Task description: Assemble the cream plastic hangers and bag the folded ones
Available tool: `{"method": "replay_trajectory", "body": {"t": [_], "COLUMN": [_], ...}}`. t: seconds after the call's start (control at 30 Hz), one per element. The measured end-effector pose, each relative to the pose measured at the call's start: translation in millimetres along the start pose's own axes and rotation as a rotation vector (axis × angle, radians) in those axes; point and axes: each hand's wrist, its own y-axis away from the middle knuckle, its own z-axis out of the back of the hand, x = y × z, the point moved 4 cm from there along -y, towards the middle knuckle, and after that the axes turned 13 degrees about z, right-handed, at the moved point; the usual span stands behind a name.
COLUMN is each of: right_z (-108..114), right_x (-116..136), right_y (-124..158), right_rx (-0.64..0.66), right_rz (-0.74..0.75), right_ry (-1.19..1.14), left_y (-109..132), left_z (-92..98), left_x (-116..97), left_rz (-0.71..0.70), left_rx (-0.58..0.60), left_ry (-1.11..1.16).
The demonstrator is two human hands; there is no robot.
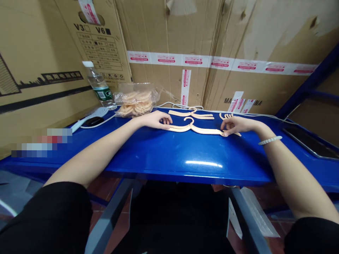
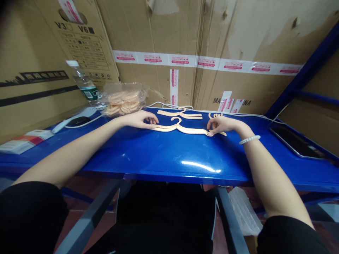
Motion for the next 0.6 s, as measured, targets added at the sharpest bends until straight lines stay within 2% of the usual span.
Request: {"method": "replay_trajectory", "body": {"t": [0.17, 0.37, 0.6], "right_z": [17, 30, 29], "right_x": [1, -2, -6], "right_y": [6, 13, 13], "right_rx": [-0.232, -0.478, -0.535], "right_rz": [-0.006, -0.104, -0.136], "right_ry": [0.133, 0.273, 0.373], "left_y": [0, -2, -1], "left_z": [-0.6, -10.8, -11.3], "left_x": [0, -15, -18], "left_rz": [-0.002, -0.078, -0.106], "left_rx": [-0.038, -0.100, -0.045], "left_ry": [0.014, 0.000, -0.034]}}
